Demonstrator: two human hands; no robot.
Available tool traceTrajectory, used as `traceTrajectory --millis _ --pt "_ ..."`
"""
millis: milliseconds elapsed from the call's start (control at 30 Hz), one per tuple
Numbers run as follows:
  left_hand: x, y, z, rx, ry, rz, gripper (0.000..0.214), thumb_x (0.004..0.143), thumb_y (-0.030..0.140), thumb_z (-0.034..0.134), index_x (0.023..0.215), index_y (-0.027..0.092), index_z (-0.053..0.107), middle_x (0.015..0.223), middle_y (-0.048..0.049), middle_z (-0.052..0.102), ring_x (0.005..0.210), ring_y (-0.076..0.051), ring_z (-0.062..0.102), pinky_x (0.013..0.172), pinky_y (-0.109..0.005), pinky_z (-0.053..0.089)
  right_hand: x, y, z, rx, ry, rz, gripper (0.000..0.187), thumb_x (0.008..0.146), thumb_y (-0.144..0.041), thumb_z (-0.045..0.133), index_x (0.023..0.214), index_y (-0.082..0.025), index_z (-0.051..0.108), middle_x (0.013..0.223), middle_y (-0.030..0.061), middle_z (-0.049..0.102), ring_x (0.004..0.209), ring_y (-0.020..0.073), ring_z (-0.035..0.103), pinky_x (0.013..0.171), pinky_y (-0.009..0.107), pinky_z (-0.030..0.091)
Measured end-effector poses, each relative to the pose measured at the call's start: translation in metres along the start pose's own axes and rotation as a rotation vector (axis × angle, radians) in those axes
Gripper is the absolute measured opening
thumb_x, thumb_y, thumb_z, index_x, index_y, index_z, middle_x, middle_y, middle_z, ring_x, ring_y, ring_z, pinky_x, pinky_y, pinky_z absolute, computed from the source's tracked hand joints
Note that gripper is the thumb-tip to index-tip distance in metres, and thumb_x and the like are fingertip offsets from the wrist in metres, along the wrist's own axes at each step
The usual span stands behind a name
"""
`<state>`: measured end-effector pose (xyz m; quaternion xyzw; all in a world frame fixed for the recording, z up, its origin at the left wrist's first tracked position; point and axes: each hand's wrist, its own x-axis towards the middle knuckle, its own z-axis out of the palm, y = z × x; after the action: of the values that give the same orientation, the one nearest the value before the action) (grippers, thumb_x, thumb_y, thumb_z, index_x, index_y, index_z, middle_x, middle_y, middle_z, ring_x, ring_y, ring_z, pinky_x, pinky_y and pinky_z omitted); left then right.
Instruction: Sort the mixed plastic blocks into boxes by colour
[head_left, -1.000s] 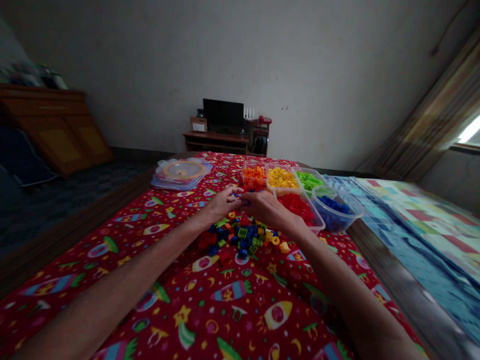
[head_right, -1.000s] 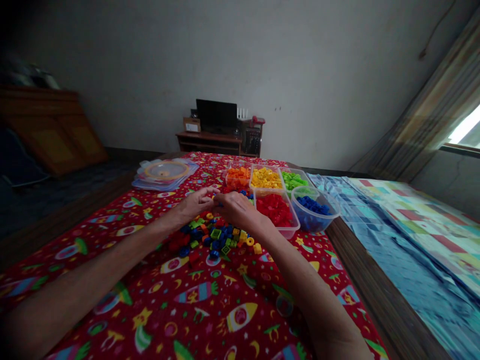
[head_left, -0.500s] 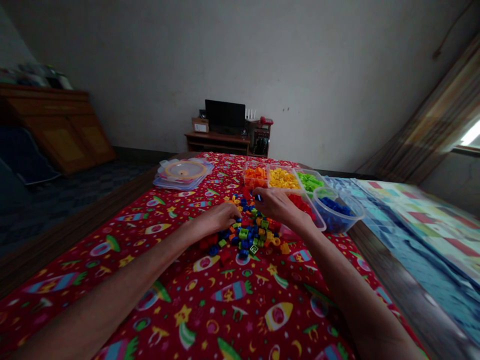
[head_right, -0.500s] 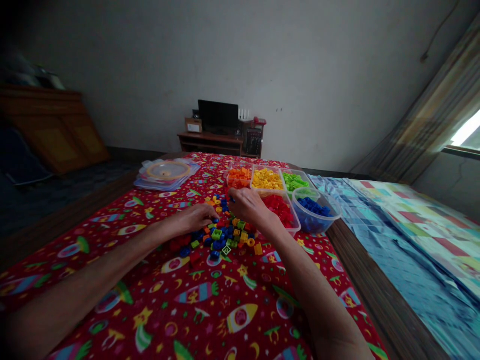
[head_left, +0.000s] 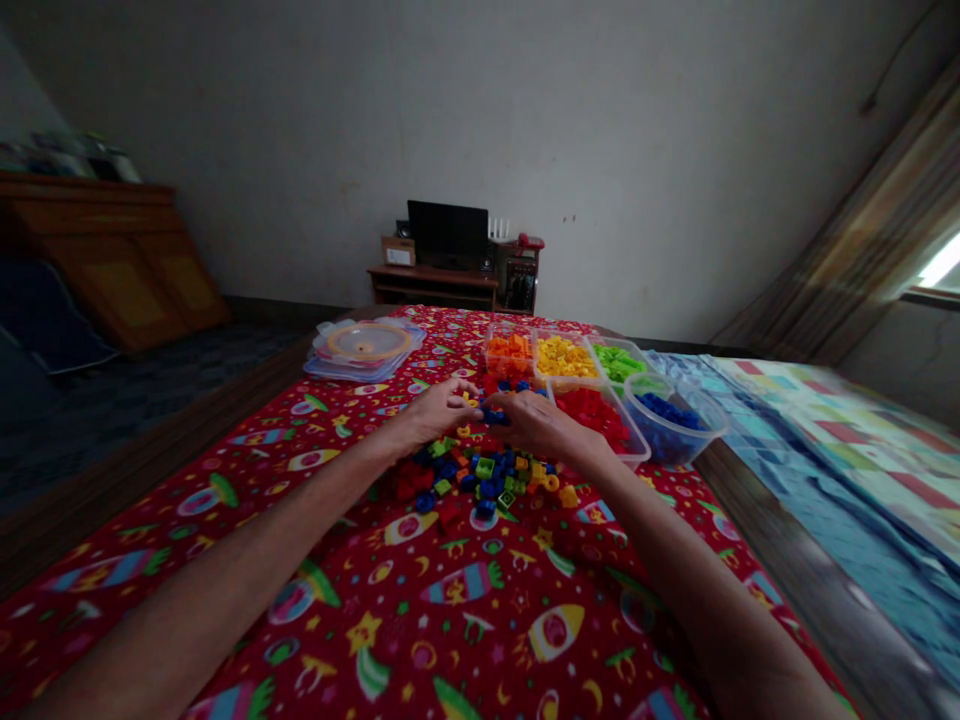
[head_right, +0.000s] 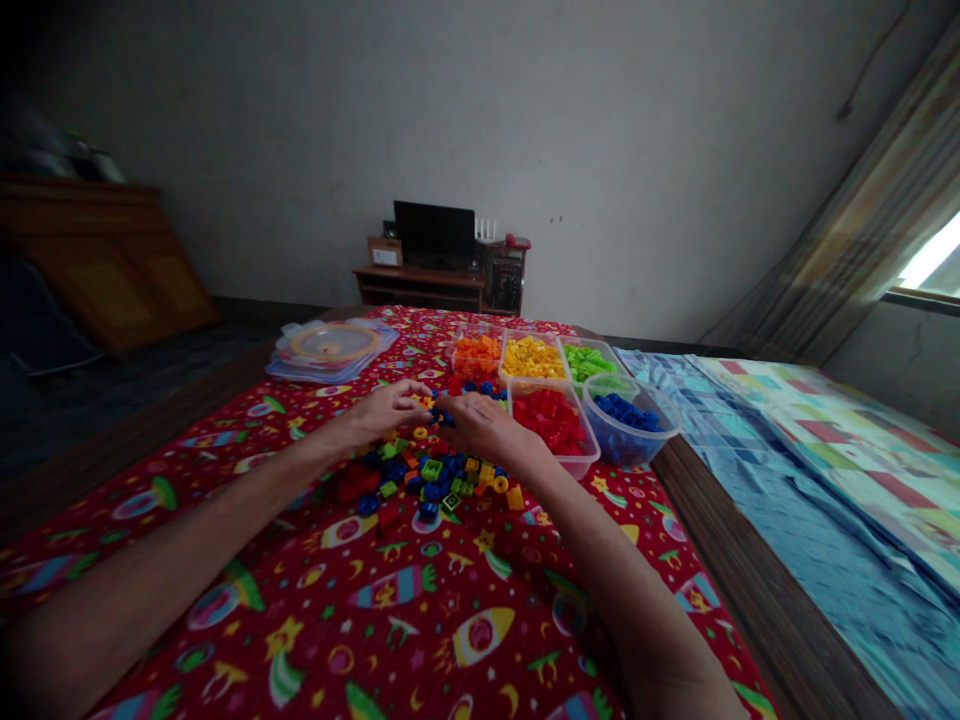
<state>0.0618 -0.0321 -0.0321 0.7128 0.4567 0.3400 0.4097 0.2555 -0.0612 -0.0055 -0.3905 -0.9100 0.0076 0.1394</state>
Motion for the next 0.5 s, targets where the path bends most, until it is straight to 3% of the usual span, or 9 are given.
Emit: traceTrajectory --millis 100,267,400,500 --pt "-0.001 0.003 0.001 0.004 -0.029 0.009 0.057 0.061 0.049 0.069 0.104 0.016 0.052 0.059 0.0041 0.06 0.049 -0.012 0.051 0.046 -0.02 0.033 0.0 -0.003 0.002 -0.032 0.017 -0.008 0.031 0.091 -0.034 0.051 0.116 -0.018 0.059 0.085 0.0077 0.068 0.07 0.014 0.058 0.059 0.024 0.029" --pt "-0.005 0.009 -0.013 0.3 -0.029 0.124 0.036 0.073 0.049 0.06 0.087 0.016 0.065 0.072 -0.0024 0.067 0.064 -0.016 0.059 0.056 -0.024 0.041 -0.005 0.011 -0.02 -0.06 0.083 0.053 0.027 0.09 -0.027 0.05 0.113 -0.02 0.063 0.082 0.0061 0.069 0.067 0.0128 0.057 0.059 0.023 0.032" --pt "-0.01 0.017 -0.021 0.426 -0.136 0.175 0.027 0.079 0.042 0.059 0.084 0.017 0.069 0.078 -0.0016 0.069 0.07 -0.016 0.062 0.063 -0.024 0.045 -0.022 0.05 -0.054 -0.181 0.254 0.308 0.029 0.09 -0.028 0.048 0.111 -0.02 0.066 0.083 0.0076 0.07 0.069 0.0156 0.059 0.061 0.025 0.036" --pt "-0.018 0.026 -0.006 0.483 -0.266 0.34 0.021 0.079 0.034 0.064 0.092 0.02 0.07 0.092 -0.0025 0.07 0.086 -0.017 0.063 0.078 -0.025 0.046 -0.047 0.085 -0.077 -0.294 0.375 0.543 0.034 0.088 -0.03 0.049 0.117 -0.02 0.064 0.09 0.0108 0.071 0.08 0.0212 0.063 0.068 0.029 0.041"
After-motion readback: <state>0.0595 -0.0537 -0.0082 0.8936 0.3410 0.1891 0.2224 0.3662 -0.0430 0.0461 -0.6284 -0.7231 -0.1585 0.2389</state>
